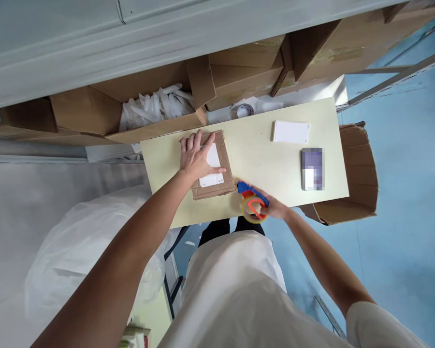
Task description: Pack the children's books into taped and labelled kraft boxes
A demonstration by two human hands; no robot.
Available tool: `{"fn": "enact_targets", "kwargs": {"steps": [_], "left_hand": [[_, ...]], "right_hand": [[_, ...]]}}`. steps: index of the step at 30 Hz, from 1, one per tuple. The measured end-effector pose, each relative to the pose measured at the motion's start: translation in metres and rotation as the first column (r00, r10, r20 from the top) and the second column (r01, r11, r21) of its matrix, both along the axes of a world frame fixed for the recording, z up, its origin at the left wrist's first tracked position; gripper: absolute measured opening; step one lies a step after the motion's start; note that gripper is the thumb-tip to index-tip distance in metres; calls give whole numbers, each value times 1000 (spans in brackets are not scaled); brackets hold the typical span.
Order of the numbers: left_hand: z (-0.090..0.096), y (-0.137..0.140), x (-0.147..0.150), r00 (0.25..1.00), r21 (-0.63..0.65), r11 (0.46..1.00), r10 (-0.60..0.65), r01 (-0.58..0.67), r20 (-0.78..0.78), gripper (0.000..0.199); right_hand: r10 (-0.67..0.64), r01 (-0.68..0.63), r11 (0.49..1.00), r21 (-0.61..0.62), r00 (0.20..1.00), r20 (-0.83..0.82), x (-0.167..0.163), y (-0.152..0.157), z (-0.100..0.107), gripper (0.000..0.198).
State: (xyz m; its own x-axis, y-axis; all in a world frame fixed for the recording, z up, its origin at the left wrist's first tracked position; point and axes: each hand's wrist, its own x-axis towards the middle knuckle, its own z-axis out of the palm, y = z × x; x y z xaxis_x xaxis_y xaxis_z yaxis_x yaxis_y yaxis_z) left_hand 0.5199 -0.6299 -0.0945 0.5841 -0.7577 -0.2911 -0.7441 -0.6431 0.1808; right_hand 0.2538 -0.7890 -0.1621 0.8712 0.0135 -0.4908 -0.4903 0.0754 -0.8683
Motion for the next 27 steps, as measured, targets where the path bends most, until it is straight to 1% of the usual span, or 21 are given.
{"fn": "enact_targets", "kwargs": {"steps": [2, 3, 4, 6, 8, 10, 11, 13, 14, 16, 18, 19, 21, 23, 27], "left_hand": [[0, -2, -1, 1000, -1, 1000, 21, -21, 9, 117], [0, -3, -2, 999, 4, 999, 49, -49, 19, 117], [0, -3, -3, 995, 13, 996, 93, -93, 34, 116], [0, 0, -7, 973, 43, 974, 218, -222, 68, 114], [0, 11, -16, 936, 79, 934, 343, -349, 77, 113], [1, 29, -29, 905, 110, 898, 421, -426, 60, 113], [1, 38, -36, 896, 119, 888, 441, -444, 54, 115], [2, 51, -48, 890, 115, 883, 447, -454, 85, 117], [2, 54, -51, 901, 109, 896, 422, -431, 99, 115], [3, 47, -51, 946, 95, 943, 311, -320, 95, 107], [4, 30, -44, 985, 73, 983, 166, -170, 53, 102], [4, 20, -39, 994, 60, 992, 109, -111, 32, 103], [4, 4, -29, 999, 36, 998, 45, -46, 5, 108], [4, -3, -24, 1000, 21, 1000, 13, -13, -18, 111], [1, 3, -24, 996, 13, 999, -45, 46, -72, 114]], "right_hand": [[-6, 6, 1000, -11, 1000, 3, -22, 21, 0, 82], [-27, 27, 1000, -13, 1000, 5, -28, 29, 0, 82], [-60, 60, 998, -13, 998, 3, -30, 37, 0, 83], [-171, 171, 985, -5, 985, -21, -26, 41, -1, 87], [-283, 285, 958, 23, 957, -64, -11, 31, -1, 89], [-320, 326, 943, 63, 943, -87, 14, 6, -1, 90], [-300, 306, 948, 84, 951, -78, 30, -9, -1, 89], [-180, 187, 975, 121, 981, -68, 64, -41, 1, 85], [-104, 111, 984, 139, 993, -57, 81, -55, 2, 83], [17, -10, 984, 177, 999, -40, 112, -75, 6, 80], [98, -89, 981, 171, 994, -42, 132, -84, 9, 79], [126, -118, 981, 154, 991, -47, 138, -85, 10, 79], [169, -163, 981, 106, 984, -52, 138, -83, 11, 82], [207, -204, 977, 60, 977, -52, 130, -81, 10, 87], [263, -264, 965, -12, 963, -56, 109, -79, 4, 91]]}}
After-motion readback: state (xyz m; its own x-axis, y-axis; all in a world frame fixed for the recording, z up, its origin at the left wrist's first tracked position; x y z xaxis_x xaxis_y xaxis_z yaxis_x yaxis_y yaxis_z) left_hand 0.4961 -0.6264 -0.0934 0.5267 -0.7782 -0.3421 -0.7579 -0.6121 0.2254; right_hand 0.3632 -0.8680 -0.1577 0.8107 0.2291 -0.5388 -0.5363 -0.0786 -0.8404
